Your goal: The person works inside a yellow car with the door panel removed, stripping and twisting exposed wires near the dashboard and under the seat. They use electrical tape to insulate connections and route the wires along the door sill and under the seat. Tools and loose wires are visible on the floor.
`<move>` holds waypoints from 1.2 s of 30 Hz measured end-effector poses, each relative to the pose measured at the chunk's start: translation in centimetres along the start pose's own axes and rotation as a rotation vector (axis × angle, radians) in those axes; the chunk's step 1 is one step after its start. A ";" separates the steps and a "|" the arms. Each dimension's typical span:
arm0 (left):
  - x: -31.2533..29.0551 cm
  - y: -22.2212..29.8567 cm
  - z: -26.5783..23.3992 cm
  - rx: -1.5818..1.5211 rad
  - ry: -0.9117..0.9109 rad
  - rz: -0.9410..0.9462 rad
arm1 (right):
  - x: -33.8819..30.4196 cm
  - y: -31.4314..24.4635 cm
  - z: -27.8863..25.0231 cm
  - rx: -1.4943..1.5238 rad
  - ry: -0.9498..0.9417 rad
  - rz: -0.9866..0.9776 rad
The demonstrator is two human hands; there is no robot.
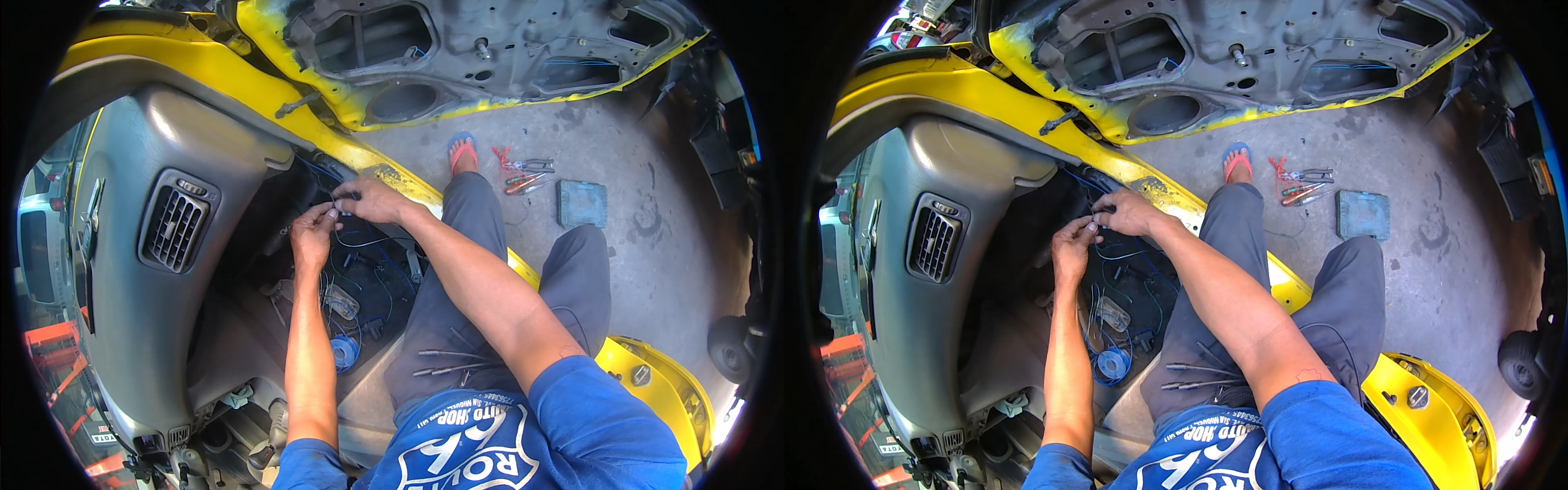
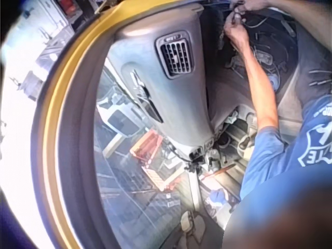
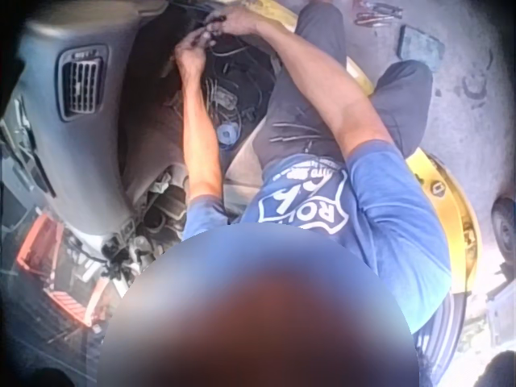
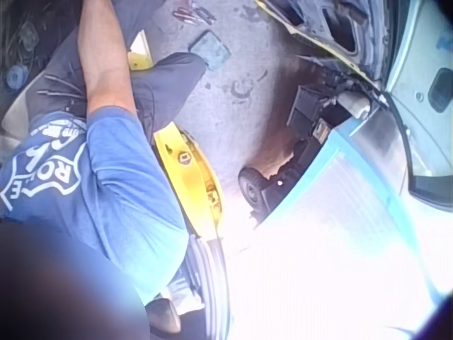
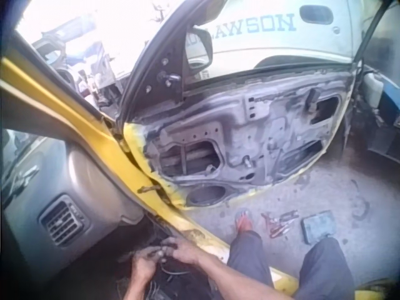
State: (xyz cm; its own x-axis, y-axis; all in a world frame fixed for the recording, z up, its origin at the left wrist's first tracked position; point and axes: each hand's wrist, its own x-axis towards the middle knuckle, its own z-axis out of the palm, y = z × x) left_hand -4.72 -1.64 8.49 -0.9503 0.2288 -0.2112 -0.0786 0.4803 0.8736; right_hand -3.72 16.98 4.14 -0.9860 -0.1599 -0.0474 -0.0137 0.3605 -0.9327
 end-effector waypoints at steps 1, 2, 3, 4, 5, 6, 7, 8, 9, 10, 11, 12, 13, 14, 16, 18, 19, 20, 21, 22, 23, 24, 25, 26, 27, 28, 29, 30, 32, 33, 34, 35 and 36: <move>-0.2 0.0 0.1 0.049 0.012 0.028 | 0.4 -0.4 -0.3 0.051 -0.041 0.079; -0.5 0.0 0.1 0.074 0.022 0.067 | 0.8 -0.9 -0.6 0.106 -0.071 0.139; -0.6 0.0 0.3 0.118 0.041 0.060 | 1.1 -1.5 -0.8 0.037 -0.041 0.110; -0.8 0.0 0.4 0.139 0.057 0.064 | 1.3 -2.1 -0.9 -0.005 -0.060 0.148; -0.9 0.0 0.5 0.146 0.072 0.065 | 1.7 -2.6 -1.0 -0.037 -0.069 0.159; -1.0 0.0 0.6 0.174 0.095 0.084 | 2.0 -3.2 -1.1 -0.075 -0.080 0.182; -1.1 0.0 0.8 0.188 0.116 0.100 | 2.2 -3.7 -0.9 -0.115 -0.083 0.208; -1.2 -0.1 1.0 0.192 0.128 0.104 | 2.5 -4.2 -0.7 -0.160 -0.088 0.249; -1.1 -0.2 1.1 0.223 0.150 0.140 | 2.7 -4.6 -0.5 -0.207 -0.100 0.303; -1.1 -0.3 1.2 0.245 0.165 0.166 | 2.8 -4.9 -0.3 -0.241 -0.087 0.336; -1.1 -0.5 1.3 0.258 0.179 0.191 | 3.0 -5.1 -0.1 -0.275 -0.079 0.381; -1.1 -0.8 1.3 0.273 0.174 0.206 | 3.1 -5.3 -0.1 -0.317 -0.074 0.432; -1.1 -1.2 1.3 0.280 0.169 0.219 | 3.2 -5.4 -0.1 -0.334 -0.101 0.396; -1.0 -1.6 1.2 0.267 0.161 0.256 | 3.4 -5.4 -0.2 -0.357 -0.129 0.366; -0.9 -2.5 0.9 0.125 0.119 0.136 | 3.7 -5.2 -0.7 -0.328 -0.163 0.361; -0.6 -3.6 0.6 -0.140 0.094 -0.096 | 4.0 -4.9 -1.2 -0.225 -0.178 0.408; -0.2 -4.1 0.5 -0.323 0.089 -0.278 | 4.1 -4.7 -1.4 -0.166 -0.207 0.413; 0.1 -4.6 0.5 -0.497 0.081 -0.474 | 4.1 -4.5 -1.6 -0.107 -0.235 0.419; 0.5 -5.1 0.1 -0.617 -0.085 -0.555 | 4.1 -4.3 -1.6 -0.059 -0.256 0.448; 0.9 -5.6 0.1 -0.679 -0.206 -0.533 | 4.0 -4.2 -1.5 -0.020 -0.254 0.416; 1.4 -6.0 0.1 -0.733 -0.307 -0.542 | 3.9 -4.1 -1.4 0.007 -0.246 0.409; 1.9 -6.4 0.2 -0.791 -0.402 -0.530 | 3.7 -4.1 -1.3 0.034 -0.250 0.424; 2.1 -6.8 0.4 -0.822 -0.374 -0.515 | 3.6 -4.1 -1.3 0.022 -0.229 0.382; 2.4 -7.2 0.6 -0.855 -0.339 -0.476 | 3.6 -4.1 -1.3 0.010 -0.219 0.361; 2.6 -7.5 0.7 -0.887 -0.331 -0.442 | 3.5 -4.1 -1.3 0.003 -0.205 0.344; 2.7 -7.7 0.7 -0.858 -0.195 -0.399 | 3.5 -4.2 -1.3 -0.048 -0.166 0.338; 2.8 -7.9 0.5 -0.828 -0.088 -0.363 | 3.4 -4.3 -1.3 -0.094 -0.122 0.339; 2.9 -8.0 0.5 -0.784 0.066 -0.358 | 3.4 -4.3 -1.3 -0.149 -0.080 0.360; 2.8 -7.9 0.3 -0.872 0.094 -0.284 | 3.2 -4.4 -1.2 -0.116 -0.047 0.359; 2.6 -7.8 0.3 -0.908 0.110 -0.217 | 3.1 -4.5 -0.9 -0.097 -0.050 0.375; 2.3 -7.6 0.3 -0.945 0.130 -0.155 | 3.1 -4.6 -0.6 -0.099 -0.017 0.363; 2.3 -7.3 0.2 -0.940 0.132 -0.129 | 3.0 -4.6 -0.5 -0.100 0.009 0.360; 2.1 -6.9 0.2 -0.937 0.136 -0.113 | 3.0 -4.5 -0.3 -0.100 0.035 0.361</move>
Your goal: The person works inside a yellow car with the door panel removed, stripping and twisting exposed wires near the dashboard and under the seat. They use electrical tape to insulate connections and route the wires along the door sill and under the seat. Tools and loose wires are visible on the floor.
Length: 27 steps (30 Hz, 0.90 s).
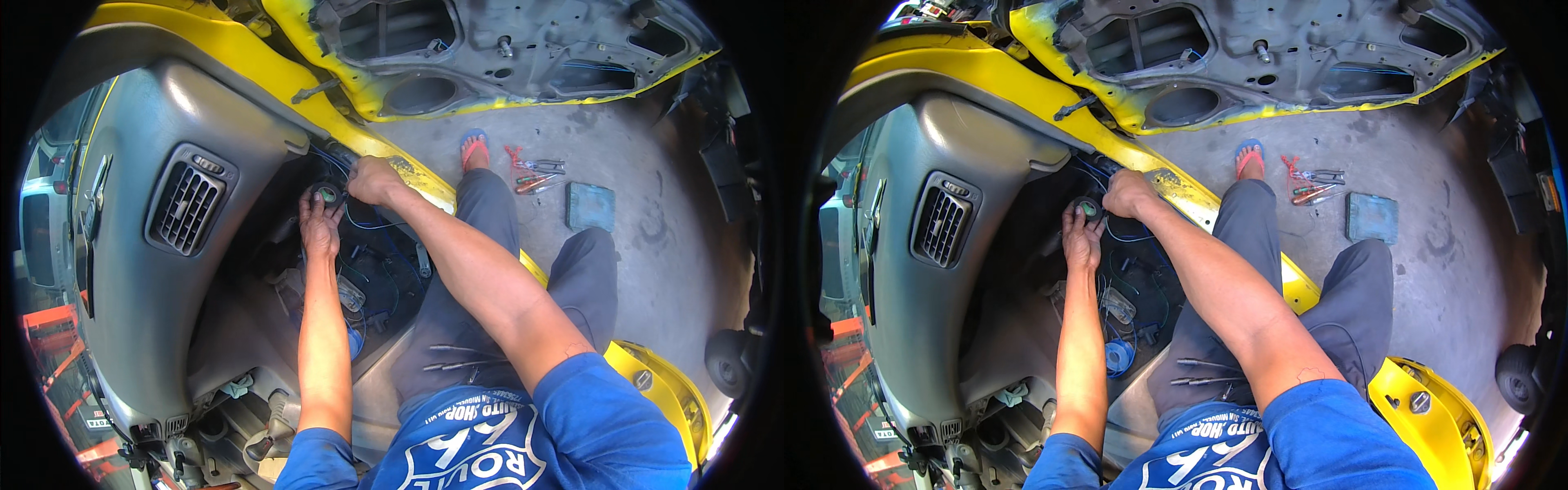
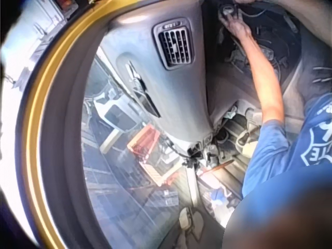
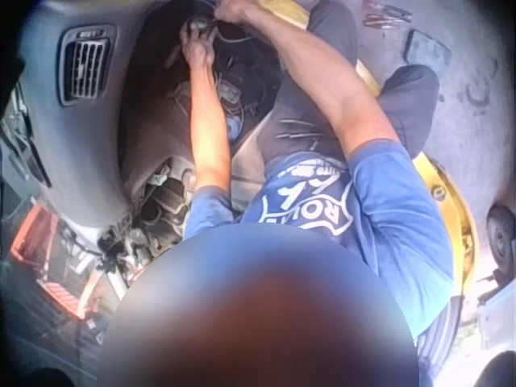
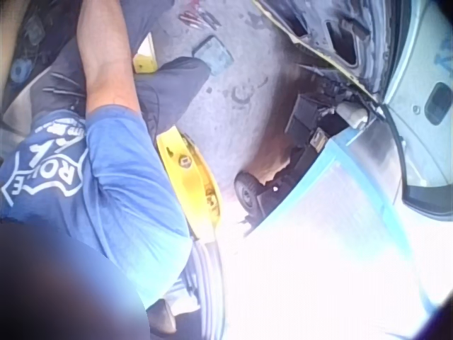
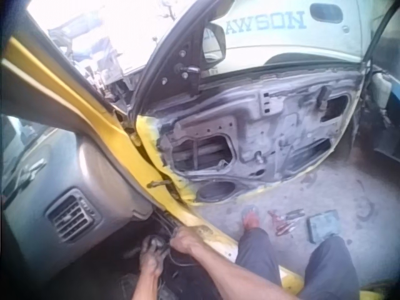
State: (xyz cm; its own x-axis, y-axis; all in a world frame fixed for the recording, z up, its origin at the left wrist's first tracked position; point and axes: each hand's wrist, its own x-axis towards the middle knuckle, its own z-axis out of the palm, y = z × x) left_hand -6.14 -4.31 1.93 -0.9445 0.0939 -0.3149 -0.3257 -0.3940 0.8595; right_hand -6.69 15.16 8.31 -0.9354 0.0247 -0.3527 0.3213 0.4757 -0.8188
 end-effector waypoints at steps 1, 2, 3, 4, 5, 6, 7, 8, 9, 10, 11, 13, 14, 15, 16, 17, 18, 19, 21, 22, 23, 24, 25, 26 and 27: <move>-0.1 0.3 0.3 -0.001 -0.006 0.015 | -0.1 0.1 0.2 0.033 0.005 0.007; -0.1 0.6 0.6 -0.037 -0.034 0.012 | 0.1 0.2 0.4 0.052 -0.052 0.012; -0.1 1.0 0.9 -0.073 -0.062 0.009 | 0.2 0.2 0.6 0.066 -0.106 0.026; 0.0 1.4 1.2 -0.111 -0.090 0.012 | 0.4 0.2 0.7 0.076 -0.166 0.064; 0.1 1.8 1.5 -0.099 -0.081 0.004 | 0.5 0.3 0.8 0.145 -0.173 0.055; 0.2 2.2 1.8 -0.088 -0.071 0.000 | 0.6 0.5 1.0 0.210 -0.187 0.072; 0.2 2.6 2.0 -0.077 -0.060 -0.004 | 0.6 0.6 1.1 0.274 -0.206 0.104; 0.0 2.8 2.2 -0.012 -0.031 0.005 | 0.7 0.7 1.2 0.263 -0.201 0.090; -0.3 3.1 2.4 0.053 -0.002 0.016 | 0.8 0.7 1.3 0.251 -0.203 0.090; -0.7 3.3 2.5 0.118 0.027 0.027 | 0.8 0.6 1.4 0.234 -0.199 0.103; -1.1 3.4 2.8 0.088 0.015 0.085 | 0.8 0.5 1.5 0.278 -0.188 0.102; -2.5 3.5 3.2 0.027 -0.004 0.198 | 0.8 0.2 1.6 0.352 -0.158 0.131; -3.3 3.6 3.5 0.053 -0.046 0.265 | 0.8 -0.1 1.6 0.343 -0.150 0.158; -4.0 3.6 3.7 0.079 -0.083 0.333 | 0.8 -0.4 1.6 0.335 -0.142 0.184; -4.7 3.6 3.8 0.111 -0.107 0.397 | 0.8 -0.6 1.5 0.315 -0.128 0.234; -5.5 3.6 3.9 0.049 -0.155 0.387 | 0.6 -0.7 1.3 0.285 -0.108 0.195; -6.0 3.7 3.8 -0.033 -0.130 0.312 | 0.4 -0.7 1.2 0.244 -0.084 0.179; -6.3 3.7 3.7 -0.110 -0.114 0.246 | 0.2 -0.7 1.0 0.201 -0.060 0.160; -6.2 3.5 3.4 -0.110 -0.058 0.212 | -0.1 -0.5 0.9 0.220 -0.072 0.080; -5.7 3.4 3.2 0.070 -0.047 0.207 | -0.2 -0.4 0.9 0.234 -0.079 0.040; -5.1 3.3 3.0 0.223 -0.067 0.223 | -0.3 -0.2 1.0 0.259 -0.135 0.015; -4.4 3.2 2.8 0.392 -0.065 0.223 | -0.2 0.0 1.0 0.287 -0.190 -0.012; -3.9 3.1 2.5 0.400 -0.143 0.136 | -0.1 0.1 1.1 0.308 -0.237 -0.017; -3.5 3.0 2.4 0.399 -0.227 0.079 | 0.0 0.2 1.3 0.289 -0.214 -0.066; -3.2 3.0 2.4 0.412 -0.288 0.014 | 0.1 0.3 1.5 0.263 -0.187 -0.093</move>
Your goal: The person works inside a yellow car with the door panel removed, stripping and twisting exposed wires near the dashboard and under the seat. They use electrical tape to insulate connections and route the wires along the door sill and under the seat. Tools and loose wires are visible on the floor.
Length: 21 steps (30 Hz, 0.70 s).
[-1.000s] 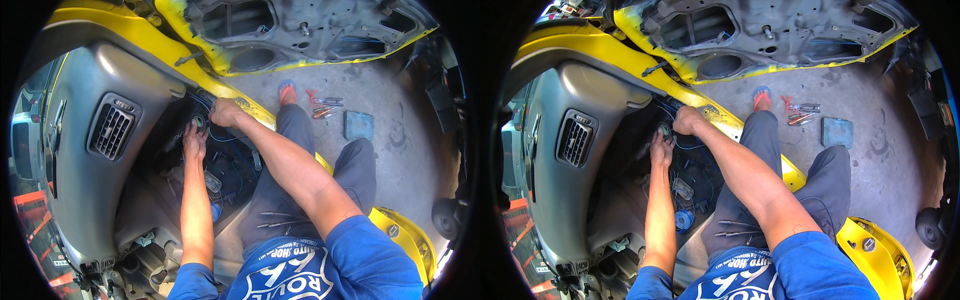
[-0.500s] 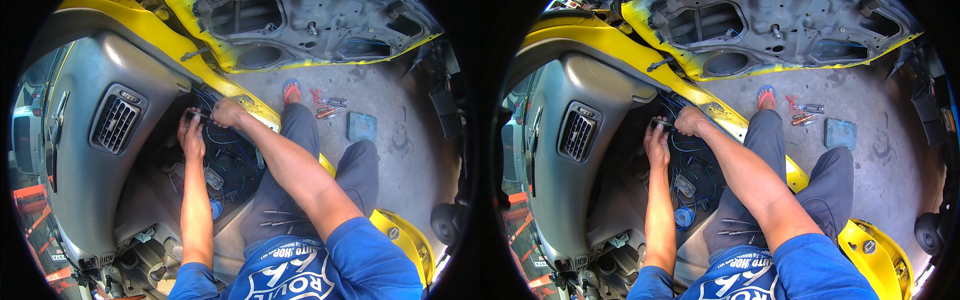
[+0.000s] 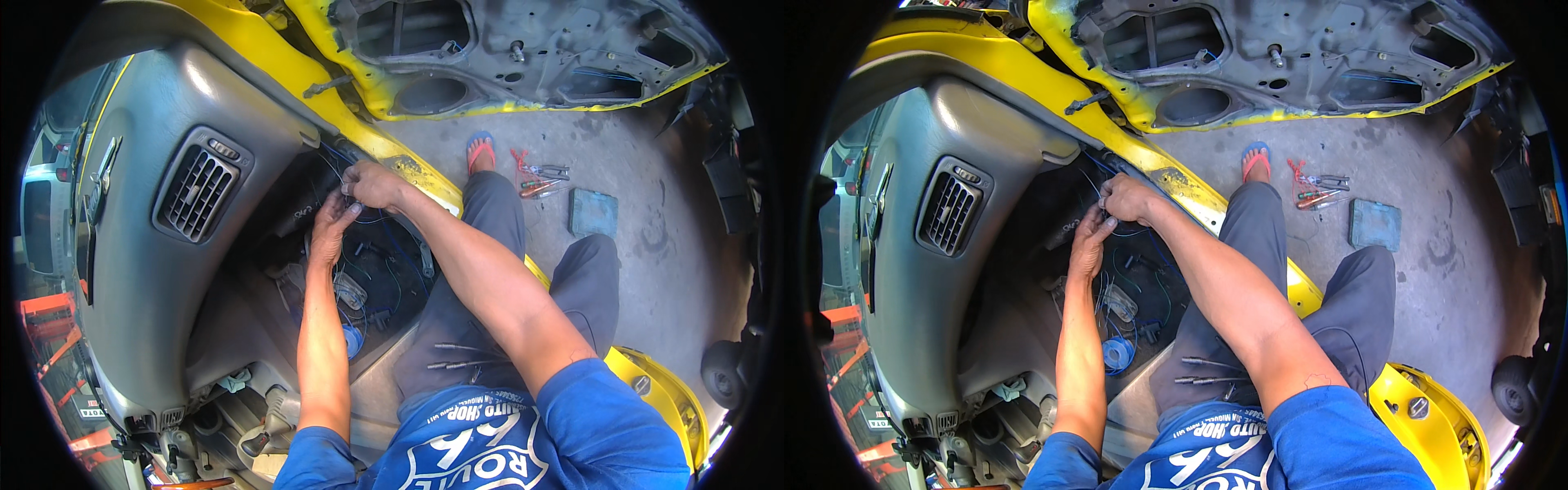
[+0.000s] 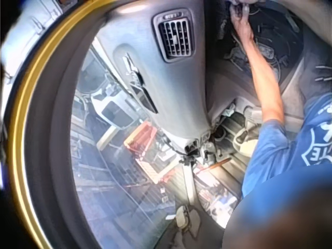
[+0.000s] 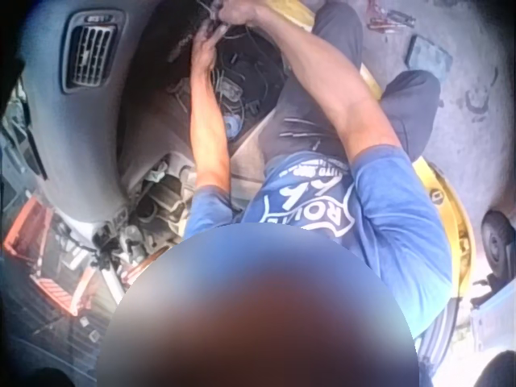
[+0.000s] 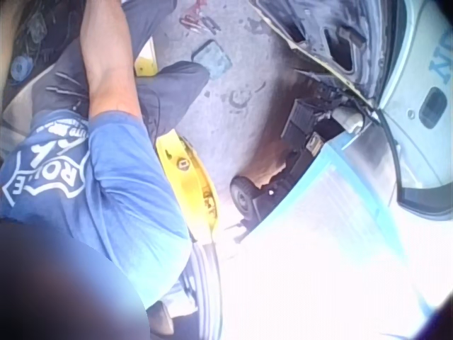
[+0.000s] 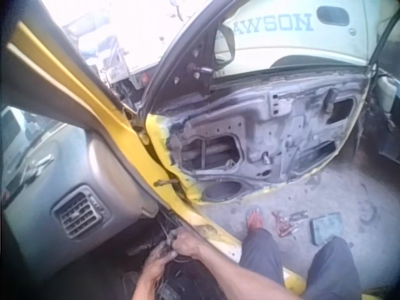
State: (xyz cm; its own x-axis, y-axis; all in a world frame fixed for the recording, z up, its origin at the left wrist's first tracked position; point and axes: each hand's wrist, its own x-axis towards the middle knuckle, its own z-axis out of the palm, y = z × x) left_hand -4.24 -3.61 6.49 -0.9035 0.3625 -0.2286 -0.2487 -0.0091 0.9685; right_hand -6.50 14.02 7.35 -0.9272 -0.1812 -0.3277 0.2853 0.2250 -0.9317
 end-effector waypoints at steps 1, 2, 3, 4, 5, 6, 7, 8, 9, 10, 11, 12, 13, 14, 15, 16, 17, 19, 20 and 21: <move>0.2 0.0 0.0 0.010 -0.067 -0.071 | 0.1 0.1 0.1 -0.033 0.022 -0.009; 0.5 0.2 0.0 0.103 -0.072 -0.080 | 0.2 0.2 0.1 -0.040 0.045 -0.024; 0.7 0.4 0.2 0.207 -0.061 -0.037 | 0.2 0.3 0.1 0.018 0.067 -0.020; 0.8 0.6 0.4 0.312 -0.040 -0.011 | 0.1 0.4 0.1 0.068 0.091 0.001; 0.9 0.8 0.7 0.416 -0.017 0.015 | 0.0 0.4 0.0 0.121 0.113 0.046; 1.1 1.0 1.0 0.567 0.036 0.019 | -0.2 0.4 -0.1 0.102 0.123 0.022; 1.3 1.2 1.3 0.719 0.091 0.023 | -0.3 0.3 -0.2 0.084 0.131 0.021; 1.6 1.3 1.6 0.863 0.134 0.050 | -0.5 0.2 -0.4 0.064 0.147 0.016; 1.9 1.4 1.8 0.878 0.196 0.095 | -0.7 0.1 -0.5 0.049 0.150 0.022; 2.1 1.4 2.0 0.883 0.248 0.163 | -0.8 0.0 -0.5 0.031 0.158 0.025; 2.3 1.4 2.0 0.881 0.303 0.245 | -0.9 -0.1 -0.6 0.001 0.171 0.037; 2.4 1.3 2.1 0.884 0.337 0.269 | -0.8 -0.2 -0.6 0.061 0.137 0.047; 2.5 1.2 2.1 0.659 0.300 0.246 | -0.7 -0.4 -0.6 0.112 0.108 0.068; 2.5 1.0 2.0 0.428 0.264 0.232 | -0.6 -0.5 -0.6 0.156 0.075 0.099; 2.5 0.9 2.0 0.197 0.236 0.170 | -0.5 -0.5 -0.7 0.203 0.081 0.092; 2.3 0.8 1.8 -0.011 0.204 0.196 | -0.3 -0.5 -0.8 0.240 0.085 0.091; 2.2 0.9 1.6 -0.137 0.194 0.170 | -0.1 -0.5 -1.0 0.269 0.093 0.093; 2.1 1.1 1.1 -0.394 0.182 0.079 | 0.1 -0.4 -1.3 0.240 0.067 0.070; 2.2 1.1 1.1 -0.278 0.209 0.094 | 0.1 -0.4 -1.4 0.233 0.049 0.055; 2.2 1.2 0.9 -0.260 0.214 0.091 | 0.1 -0.3 -1.5 0.207 0.036 0.062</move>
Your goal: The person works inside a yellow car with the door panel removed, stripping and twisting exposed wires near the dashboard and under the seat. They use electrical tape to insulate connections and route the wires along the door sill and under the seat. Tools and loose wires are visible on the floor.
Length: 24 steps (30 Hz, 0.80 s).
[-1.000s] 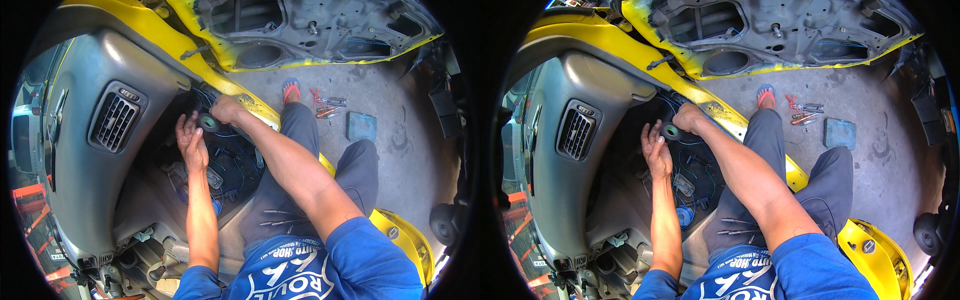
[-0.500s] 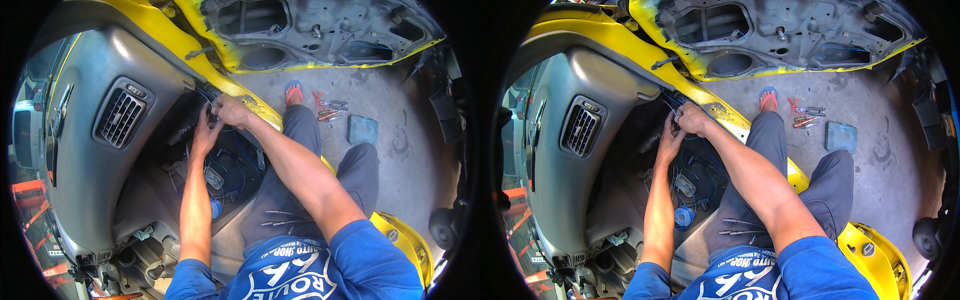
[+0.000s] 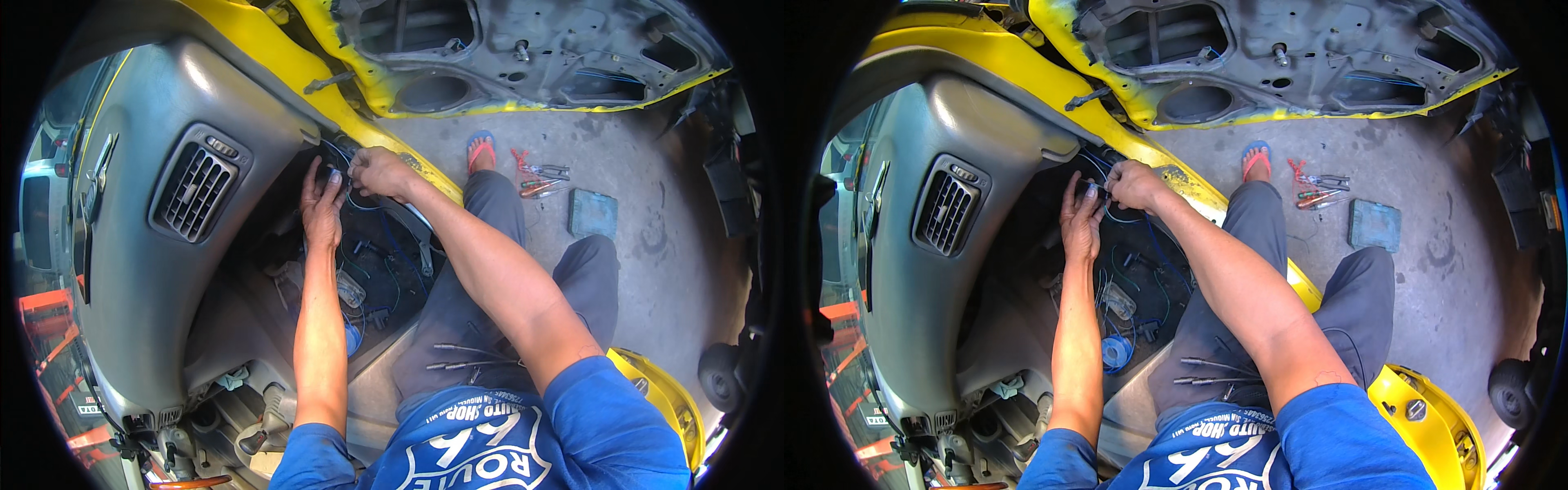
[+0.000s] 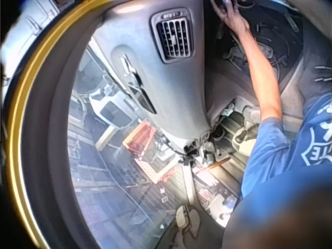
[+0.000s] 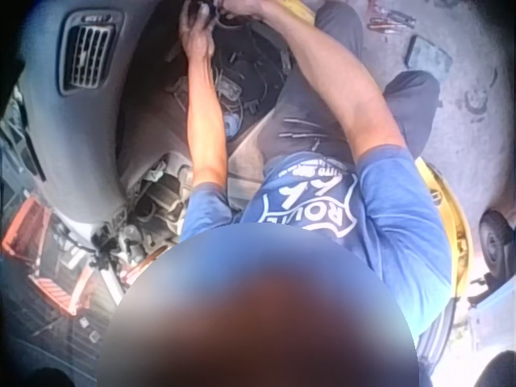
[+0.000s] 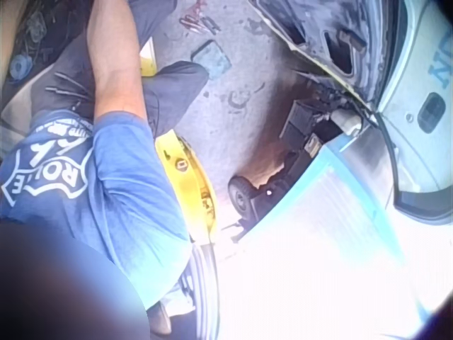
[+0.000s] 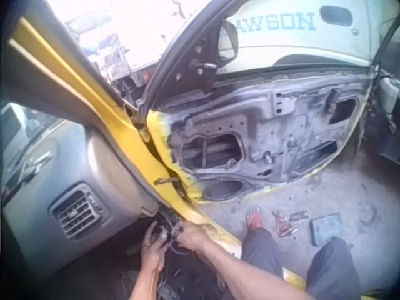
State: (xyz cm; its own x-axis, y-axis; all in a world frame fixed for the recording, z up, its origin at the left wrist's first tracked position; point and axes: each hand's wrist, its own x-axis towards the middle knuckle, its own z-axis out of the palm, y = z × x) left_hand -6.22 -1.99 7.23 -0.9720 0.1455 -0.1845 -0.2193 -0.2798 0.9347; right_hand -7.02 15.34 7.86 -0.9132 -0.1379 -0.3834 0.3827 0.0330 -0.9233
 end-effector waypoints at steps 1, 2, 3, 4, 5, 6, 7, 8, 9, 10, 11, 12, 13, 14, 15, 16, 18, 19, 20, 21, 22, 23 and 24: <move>0.1 0.1 -0.1 0.021 0.004 0.002 | -0.1 0.0 -0.1 0.044 -0.023 -0.041; 0.1 0.1 -0.2 0.043 0.008 -0.003 | -0.1 0.0 -0.2 0.070 -0.034 -0.062; 0.2 0.2 -0.3 0.031 0.008 -0.005 | -0.2 -0.1 -0.3 0.089 -0.045 -0.070; 0.2 0.2 -0.5 0.020 0.007 -0.015 | -0.2 -0.2 -0.3 0.045 -0.037 -0.098; 0.2 0.2 -0.6 0.008 0.005 -0.016 | -0.1 -0.3 -0.3 -0.007 -0.030 -0.114; 0.1 0.1 -0.7 -0.001 0.010 -0.006 | -0.1 -0.4 -0.3 -0.063 -0.018 -0.133; 0.0 0.0 -0.8 -0.011 0.014 0.014 | 0.0 -0.5 -0.1 -0.103 -0.001 -0.124; -0.2 -0.1 -0.8 -0.023 0.010 0.038 | 0.0 -0.6 0.1 -0.150 0.021 -0.120; -0.4 -0.2 -0.9 -0.043 0.041 0.049 | 0.1 -0.7 0.2 -0.198 0.042 -0.117; -0.6 -0.2 -0.8 -0.065 0.062 0.063 | 0.1 -0.7 0.4 -0.128 0.042 -0.067; -0.8 -0.3 -0.8 -0.080 0.110 0.065 | 0.0 -0.7 0.5 -0.058 0.042 -0.016; -1.2 -0.3 -0.7 -0.103 0.090 0.113 | 0.0 -0.7 0.6 0.003 0.047 0.047; -1.7 -0.3 -0.6 -0.119 0.096 0.148 | -0.1 -0.6 0.7 0.022 0.044 0.045; -2.2 -0.2 -0.4 -0.132 0.121 0.166 | -0.1 -0.6 0.8 0.034 0.047 0.056; -2.7 0.0 -0.4 -0.084 0.056 0.231 | -0.2 -0.5 0.8 0.045 0.051 0.069; -3.3 0.2 -0.3 -0.033 0.011 0.279 | -0.3 -0.5 0.9 0.001 0.063 0.059; -4.2 0.8 -0.4 -0.058 -0.088 0.285 | -0.3 -0.4 1.1 -0.088 0.086 0.034; -4.5 1.2 -0.4 -0.134 -0.142 0.242 | -0.2 -0.3 1.2 -0.052 0.089 0.025; -4.7 1.3 -0.4 -0.217 -0.182 0.215 | -0.2 -0.3 1.4 -0.014 0.090 0.016; -4.7 1.3 -0.3 -0.319 -0.131 0.139 | -0.1 -0.3 1.5 0.017 0.098 0.004; -4.6 1.3 -0.3 -0.156 -0.113 0.159 | -0.1 -0.2 1.5 0.028 0.086 -0.002; -4.2 1.1 -0.1 -0.024 -0.068 0.183 | 0.0 -0.2 1.6 0.033 0.082 -0.006; -3.8 0.9 0.0 0.112 -0.033 0.200 | 0.0 -0.1 1.6 0.037 0.078 -0.011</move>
State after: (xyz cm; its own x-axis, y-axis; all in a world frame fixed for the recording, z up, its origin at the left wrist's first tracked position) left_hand -2.76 -2.75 8.77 -0.9915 0.1293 0.0161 -0.0101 -0.1994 0.9799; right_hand -6.82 13.72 8.00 -0.9249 -0.0604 -0.3753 0.3762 -0.0050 -0.9265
